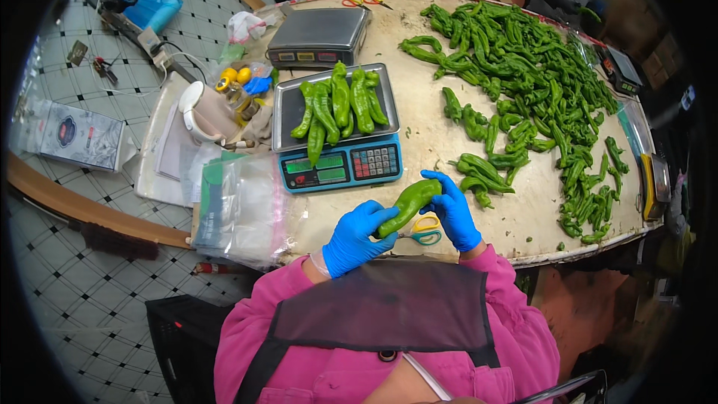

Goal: The person sorts green peppers on a table, places them on a digital scale, and packs them into plastic bags. The person then places the filled bags into a black crate.

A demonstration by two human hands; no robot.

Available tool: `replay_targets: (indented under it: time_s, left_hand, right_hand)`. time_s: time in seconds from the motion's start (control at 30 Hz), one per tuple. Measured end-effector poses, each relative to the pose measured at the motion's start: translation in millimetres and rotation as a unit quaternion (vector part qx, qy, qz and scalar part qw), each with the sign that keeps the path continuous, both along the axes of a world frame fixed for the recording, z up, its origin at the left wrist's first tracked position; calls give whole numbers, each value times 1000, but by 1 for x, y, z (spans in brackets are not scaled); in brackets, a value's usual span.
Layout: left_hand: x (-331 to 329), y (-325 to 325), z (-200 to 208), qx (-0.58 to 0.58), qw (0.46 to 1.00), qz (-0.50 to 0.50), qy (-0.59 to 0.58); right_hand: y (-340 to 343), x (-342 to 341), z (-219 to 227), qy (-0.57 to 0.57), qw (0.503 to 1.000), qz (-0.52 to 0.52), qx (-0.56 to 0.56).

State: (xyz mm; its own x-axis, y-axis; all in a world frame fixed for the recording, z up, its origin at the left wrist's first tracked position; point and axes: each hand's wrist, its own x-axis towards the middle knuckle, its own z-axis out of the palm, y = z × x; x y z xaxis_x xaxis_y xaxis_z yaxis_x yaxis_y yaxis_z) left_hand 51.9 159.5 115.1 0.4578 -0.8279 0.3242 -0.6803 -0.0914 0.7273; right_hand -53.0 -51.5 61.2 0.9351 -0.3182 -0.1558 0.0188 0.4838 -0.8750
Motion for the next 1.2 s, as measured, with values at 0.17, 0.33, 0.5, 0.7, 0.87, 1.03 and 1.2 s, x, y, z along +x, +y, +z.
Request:
replay_targets:
  time_s: [0.17, 0.33, 0.5, 0.7, 0.87, 1.03, 1.2]
  left_hand:
    - [-11, -11, 1, 17, 999, -12, -32]
    - [-22, -29, 1, 26, 996, -59, -62]
    - [-36, -49, -9, 72, 992, -98, -22]
    - [-45, -84, -10, 64, 994, -71, 48]
    - [-48, -98, -29, 81, 989, -76, 99]
    - [-45, -109, -37, 115, 983, -80, 120]
    - [-39, -112, -49, 150, 972, -34, 179]
  right_hand:
    - [-6, -11, -10, -10, 1000, -16, 12]
    - [-15, -24, -21, 16, 997, -73, -17]
    - [-29, -39, -58, 43, 984, -148, -84]
    - [-123, -109, -88, 125, 932, -336, -50]
    - [-293, -215, -91, 93, 879, -443, -147]
    - [-417, -260, -113, -48, 753, -650, 93]
    - [-392, -162, -139, 86, 894, -438, -24]
